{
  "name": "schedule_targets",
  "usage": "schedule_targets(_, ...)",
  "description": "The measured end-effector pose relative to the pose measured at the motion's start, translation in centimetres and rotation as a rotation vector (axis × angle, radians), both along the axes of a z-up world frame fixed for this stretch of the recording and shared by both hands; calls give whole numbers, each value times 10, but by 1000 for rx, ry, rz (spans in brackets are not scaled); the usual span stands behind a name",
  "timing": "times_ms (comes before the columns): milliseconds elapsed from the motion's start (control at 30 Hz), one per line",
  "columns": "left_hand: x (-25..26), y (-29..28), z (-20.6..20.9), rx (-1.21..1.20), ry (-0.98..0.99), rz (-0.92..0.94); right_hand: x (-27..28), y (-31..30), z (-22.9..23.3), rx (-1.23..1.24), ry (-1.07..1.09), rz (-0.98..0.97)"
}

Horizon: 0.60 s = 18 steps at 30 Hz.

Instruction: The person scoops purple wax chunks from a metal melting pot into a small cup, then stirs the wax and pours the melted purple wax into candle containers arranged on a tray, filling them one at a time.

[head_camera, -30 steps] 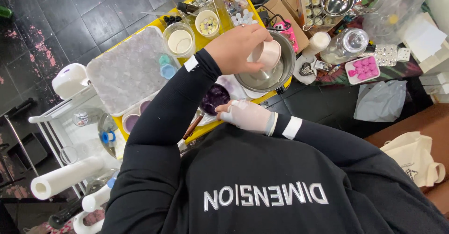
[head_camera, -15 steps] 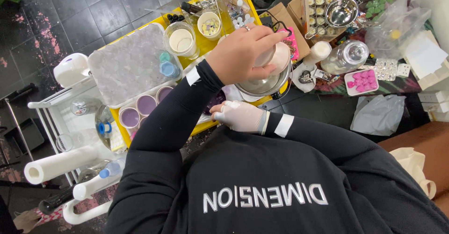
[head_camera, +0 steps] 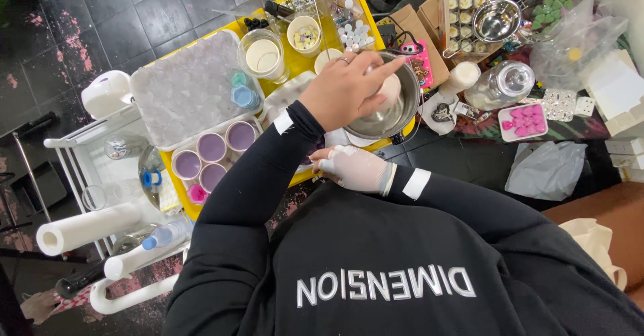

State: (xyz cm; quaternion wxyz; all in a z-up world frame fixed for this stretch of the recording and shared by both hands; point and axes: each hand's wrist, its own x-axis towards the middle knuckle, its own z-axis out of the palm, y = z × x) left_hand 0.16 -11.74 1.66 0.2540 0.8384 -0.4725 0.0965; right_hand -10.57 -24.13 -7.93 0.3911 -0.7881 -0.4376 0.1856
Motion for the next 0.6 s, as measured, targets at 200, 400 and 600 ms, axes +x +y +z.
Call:
schedule_targets(200,-7,4,-6,35,44,90,-5,-6,3,7,19,-52)
schedule_targets(400,-13,7,5,-80,-30,62,-5,-10,14,12,-51,-24)
schedule_targets(600,-15,9,-10,29,-45,150,-6,-13,19,-42,-5,-34)
